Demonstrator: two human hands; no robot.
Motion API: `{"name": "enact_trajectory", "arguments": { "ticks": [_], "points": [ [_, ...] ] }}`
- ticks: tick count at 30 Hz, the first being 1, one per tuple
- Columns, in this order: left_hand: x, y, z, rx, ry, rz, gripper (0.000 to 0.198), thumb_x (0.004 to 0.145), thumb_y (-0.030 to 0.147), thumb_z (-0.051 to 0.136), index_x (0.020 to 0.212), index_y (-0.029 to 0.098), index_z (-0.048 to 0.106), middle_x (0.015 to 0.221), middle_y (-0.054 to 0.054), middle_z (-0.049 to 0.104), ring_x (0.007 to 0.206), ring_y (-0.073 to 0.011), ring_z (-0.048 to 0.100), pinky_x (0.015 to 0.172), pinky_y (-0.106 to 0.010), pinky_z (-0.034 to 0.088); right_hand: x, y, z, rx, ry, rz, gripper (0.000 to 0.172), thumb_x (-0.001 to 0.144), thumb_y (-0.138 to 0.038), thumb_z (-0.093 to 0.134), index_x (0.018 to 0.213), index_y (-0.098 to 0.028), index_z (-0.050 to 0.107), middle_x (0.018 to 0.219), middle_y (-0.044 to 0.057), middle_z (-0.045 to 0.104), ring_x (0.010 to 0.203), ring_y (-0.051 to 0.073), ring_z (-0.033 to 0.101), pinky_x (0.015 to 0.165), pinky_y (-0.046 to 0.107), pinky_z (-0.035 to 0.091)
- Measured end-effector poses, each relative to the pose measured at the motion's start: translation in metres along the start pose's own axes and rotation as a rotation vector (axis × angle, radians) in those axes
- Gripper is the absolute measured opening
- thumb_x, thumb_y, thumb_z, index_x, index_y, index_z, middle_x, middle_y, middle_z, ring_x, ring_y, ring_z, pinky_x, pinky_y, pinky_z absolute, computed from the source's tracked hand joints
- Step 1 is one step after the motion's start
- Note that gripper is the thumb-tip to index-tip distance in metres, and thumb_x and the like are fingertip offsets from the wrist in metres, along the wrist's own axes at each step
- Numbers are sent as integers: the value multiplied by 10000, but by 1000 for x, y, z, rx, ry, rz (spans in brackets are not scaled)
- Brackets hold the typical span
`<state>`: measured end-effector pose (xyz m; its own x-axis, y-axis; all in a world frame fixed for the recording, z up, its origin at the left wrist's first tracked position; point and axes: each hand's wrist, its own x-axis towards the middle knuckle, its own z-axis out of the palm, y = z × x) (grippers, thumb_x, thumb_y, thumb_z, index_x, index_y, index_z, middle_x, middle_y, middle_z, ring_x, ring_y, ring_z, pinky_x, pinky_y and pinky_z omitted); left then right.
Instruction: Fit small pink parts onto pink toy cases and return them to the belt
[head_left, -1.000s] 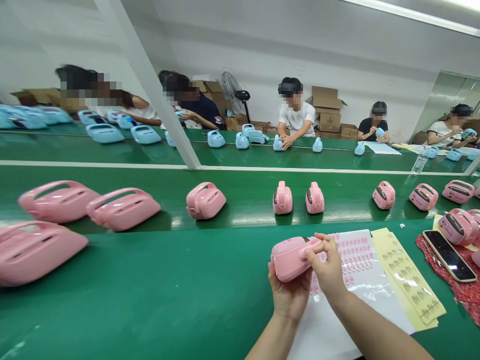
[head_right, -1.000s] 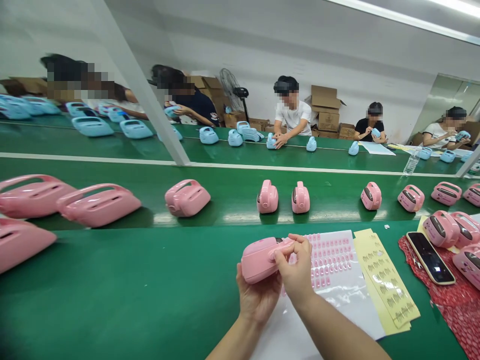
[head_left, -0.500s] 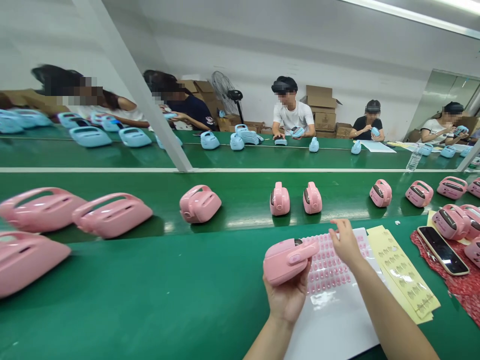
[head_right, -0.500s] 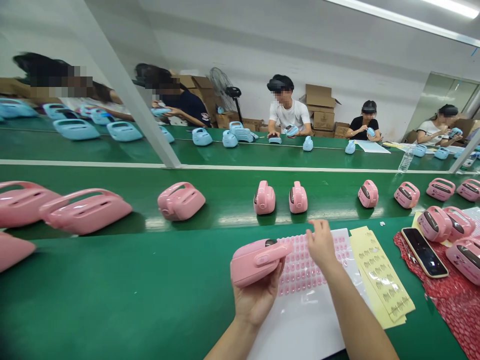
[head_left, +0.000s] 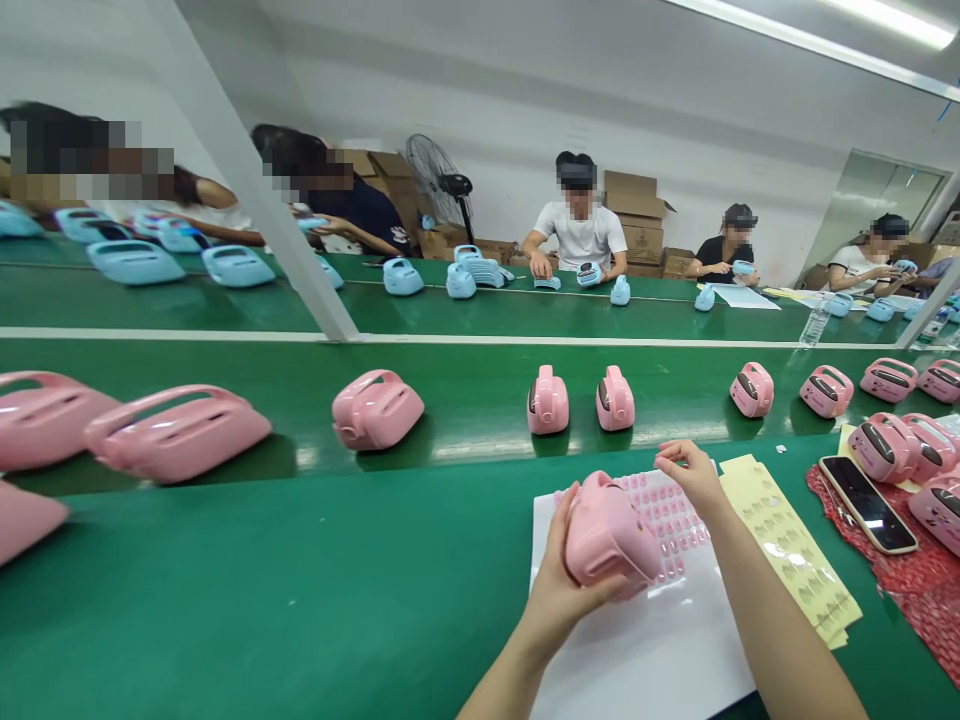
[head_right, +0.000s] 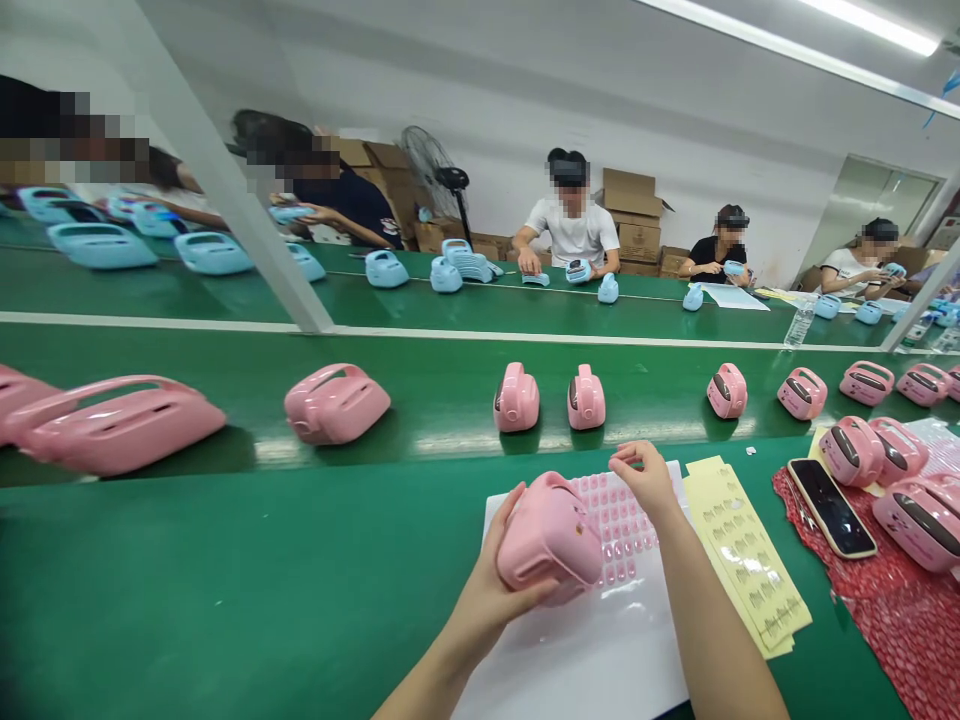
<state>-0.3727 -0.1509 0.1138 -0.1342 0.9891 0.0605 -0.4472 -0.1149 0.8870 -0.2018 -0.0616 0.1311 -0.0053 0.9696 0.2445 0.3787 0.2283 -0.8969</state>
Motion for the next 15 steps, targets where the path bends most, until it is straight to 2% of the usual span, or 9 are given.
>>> {"name": "enact_trajectory", "arguments": {
  "ticks": [3,6,9,12,15],
  "points": [
    [-9,-2,8,215,-6,99,874,354,65,808,1162,291,567,1297,-78,506,1249,-367,358,1027,-468,275,-13,-31,-11,245,-244,1,143,696,-322,618,646,-189,602,958,51,603,908,192,586,738,312,472],
    [-7,-1,2,321,-104,48,815,395,86,799,1147,311,575,1255,-74,546,1182,-373,446,997,-515,303,-27,-52,-10,271,-426,20,183,630,-354,685,597,-188,617,937,45,559,942,206,566,724,312,471],
    [-1,3,-7,359,-180,22,771,417,87,795,1132,296,595,1250,-89,553,1145,-378,482,973,-510,343,-33,-58,-2,236,-438,38,191,605,-356,708,572,-187,625,913,42,522,985,216,543,730,312,473],
    [3,5,-13,408,-229,88,737,443,92,783,1129,286,598,1267,-96,539,1166,-370,465,989,-496,331,-33,-56,4,213,-406,68,165,622,-327,698,578,-187,621,924,44,504,995,217,534,691,300,478],
    [3,1,-17,472,-287,139,749,483,107,762,1180,273,548,1300,-103,504,1201,-365,428,1003,-499,313,-33,-57,4,137,-422,65,102,640,-234,680,579,-187,613,936,40,487,1038,208,505,731,294,470]
  ]
}}
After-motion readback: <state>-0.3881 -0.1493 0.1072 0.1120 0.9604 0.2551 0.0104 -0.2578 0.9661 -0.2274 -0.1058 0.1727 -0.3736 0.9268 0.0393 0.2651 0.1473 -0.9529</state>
